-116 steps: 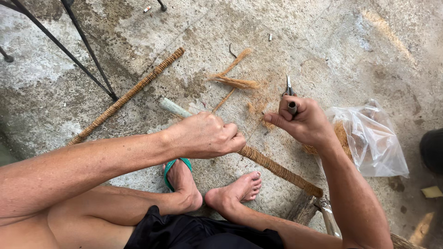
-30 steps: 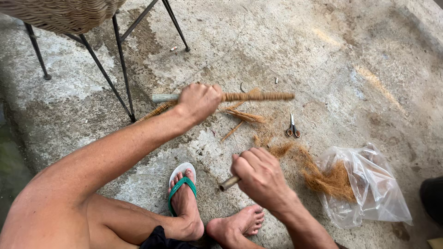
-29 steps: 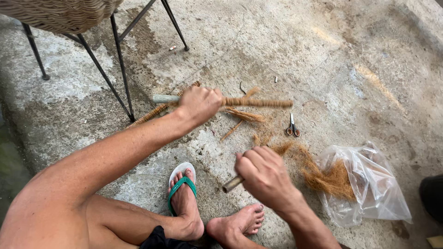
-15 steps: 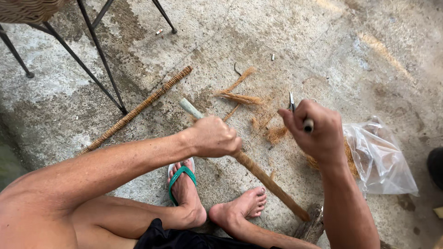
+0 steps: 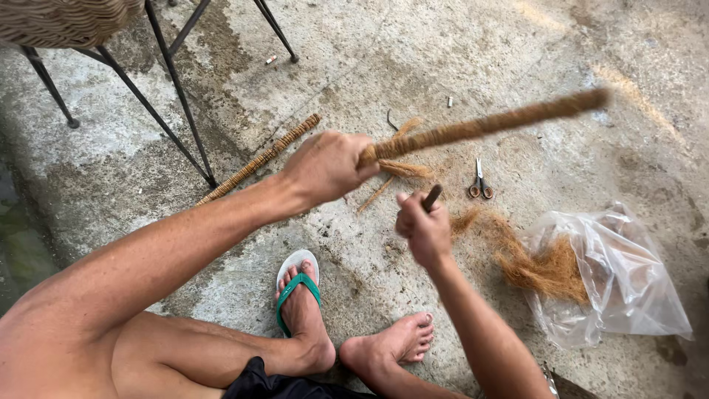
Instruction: The person sits on the floor and wraps a fibrous rope around a long stick using a small metal tool to secure the windings. They repeatedly wrap the rope, use the tool to tighten it, and trim excess strands with scissors.
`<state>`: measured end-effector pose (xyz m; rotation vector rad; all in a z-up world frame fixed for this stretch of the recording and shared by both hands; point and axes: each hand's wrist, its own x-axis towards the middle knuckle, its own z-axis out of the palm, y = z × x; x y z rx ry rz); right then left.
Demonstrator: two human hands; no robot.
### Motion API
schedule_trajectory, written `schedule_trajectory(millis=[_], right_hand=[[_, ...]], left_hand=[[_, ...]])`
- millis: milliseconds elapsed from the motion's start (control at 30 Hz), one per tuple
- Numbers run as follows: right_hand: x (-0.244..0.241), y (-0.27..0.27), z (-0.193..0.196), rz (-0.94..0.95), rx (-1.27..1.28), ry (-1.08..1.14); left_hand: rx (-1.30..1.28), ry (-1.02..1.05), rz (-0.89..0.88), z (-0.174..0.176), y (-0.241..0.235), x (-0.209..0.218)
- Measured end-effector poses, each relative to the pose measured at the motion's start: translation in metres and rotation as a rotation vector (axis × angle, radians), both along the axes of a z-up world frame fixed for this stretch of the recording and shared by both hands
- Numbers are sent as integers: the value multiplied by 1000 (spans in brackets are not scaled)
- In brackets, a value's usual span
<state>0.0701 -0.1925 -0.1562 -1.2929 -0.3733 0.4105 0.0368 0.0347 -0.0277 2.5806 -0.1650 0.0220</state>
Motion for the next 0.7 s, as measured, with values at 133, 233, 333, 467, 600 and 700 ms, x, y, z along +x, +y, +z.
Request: schedule_trajectory(millis=[133, 233, 333, 467, 600, 700], right_hand=[[-41, 18, 10, -34, -186, -214], [-68, 25, 39, -51, -364, -626], [-79, 24, 78, -34, -514, -1185], [-82, 13, 121, 110, -785, -1378], [-72, -7, 145, 208, -966, -1478], [-59, -21, 151, 212, -995, -1516]], left_hand=[[-37, -82, 84, -10, 21, 10], [145, -136, 105, -19, 28, 17], [275, -149, 99, -29, 27, 23], [505, -284, 52, -45, 15, 19], [565, -241, -15, -55, -2, 8], [591, -335, -117, -58, -12, -7]])
